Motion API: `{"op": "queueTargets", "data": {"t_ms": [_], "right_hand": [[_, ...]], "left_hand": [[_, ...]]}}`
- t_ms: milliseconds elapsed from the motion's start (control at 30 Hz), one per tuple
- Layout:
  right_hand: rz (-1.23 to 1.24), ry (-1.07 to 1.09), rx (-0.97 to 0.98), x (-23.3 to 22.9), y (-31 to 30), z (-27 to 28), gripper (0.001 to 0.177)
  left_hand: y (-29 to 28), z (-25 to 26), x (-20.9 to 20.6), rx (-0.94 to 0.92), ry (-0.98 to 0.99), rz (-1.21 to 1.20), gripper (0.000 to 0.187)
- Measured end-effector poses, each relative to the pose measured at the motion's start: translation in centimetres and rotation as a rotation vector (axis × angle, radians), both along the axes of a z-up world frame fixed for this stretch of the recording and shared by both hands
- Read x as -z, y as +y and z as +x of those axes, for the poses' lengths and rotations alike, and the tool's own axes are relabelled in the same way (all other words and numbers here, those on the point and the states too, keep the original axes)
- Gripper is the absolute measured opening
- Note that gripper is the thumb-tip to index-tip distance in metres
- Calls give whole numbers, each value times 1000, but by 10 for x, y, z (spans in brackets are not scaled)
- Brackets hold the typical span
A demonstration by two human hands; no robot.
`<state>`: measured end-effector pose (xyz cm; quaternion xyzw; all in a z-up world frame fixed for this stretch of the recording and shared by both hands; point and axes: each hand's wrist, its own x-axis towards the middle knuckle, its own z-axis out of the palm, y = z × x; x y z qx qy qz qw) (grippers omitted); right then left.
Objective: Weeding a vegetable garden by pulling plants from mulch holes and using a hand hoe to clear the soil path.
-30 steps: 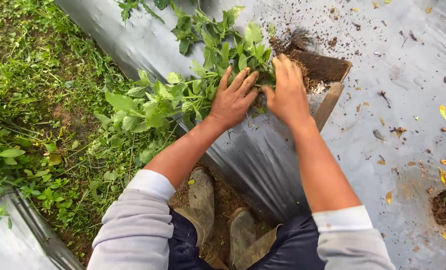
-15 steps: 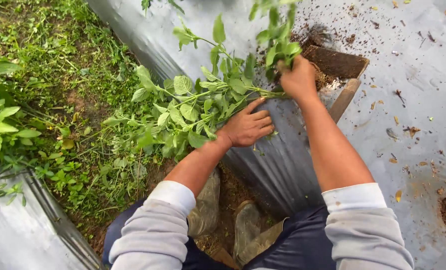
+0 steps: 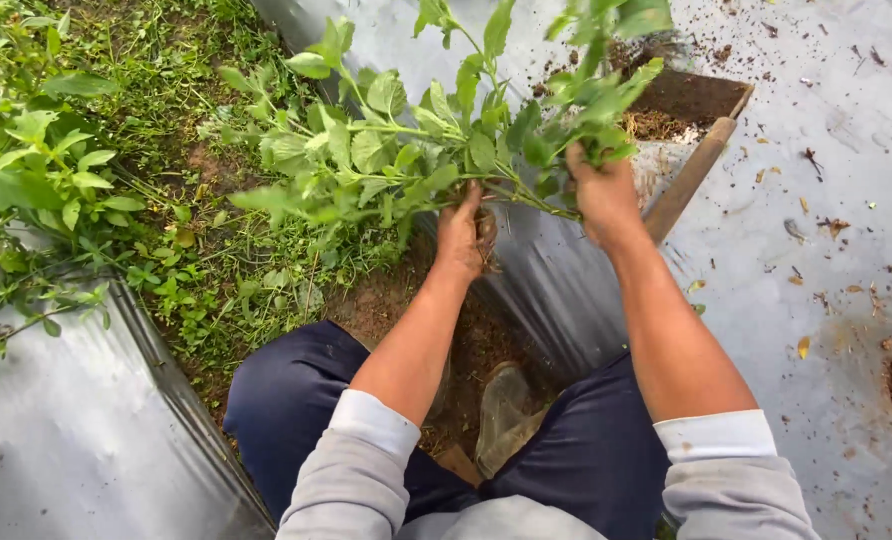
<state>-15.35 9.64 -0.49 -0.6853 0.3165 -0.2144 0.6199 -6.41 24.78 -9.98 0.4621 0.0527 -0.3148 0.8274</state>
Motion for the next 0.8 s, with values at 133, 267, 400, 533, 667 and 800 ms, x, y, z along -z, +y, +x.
{"op": "queueTargets", "data": {"t_ms": [133, 267, 400, 533, 667, 800], "right_hand": [[-253, -122, -134, -7, 46, -2, 34], [-385, 252, 0, -16, 57, 13, 39], [-428, 179, 44, 23, 51, 33, 24], [-73, 52, 106, 38, 60, 68, 28], [372, -142, 150, 89, 62, 111, 31], [778, -437, 33, 24, 114, 118, 32]], "left_hand": [[12, 0, -25, -12, -82, -23, 23], [12, 12, -43, -40, -122, -36, 16], [19, 35, -13, -12, -163, 42, 29], [53, 48, -47, -53, -333, 140, 30], [75, 79, -62, -56, -394, 415, 32], [90, 110, -107, -110, -459, 498, 32]]}}
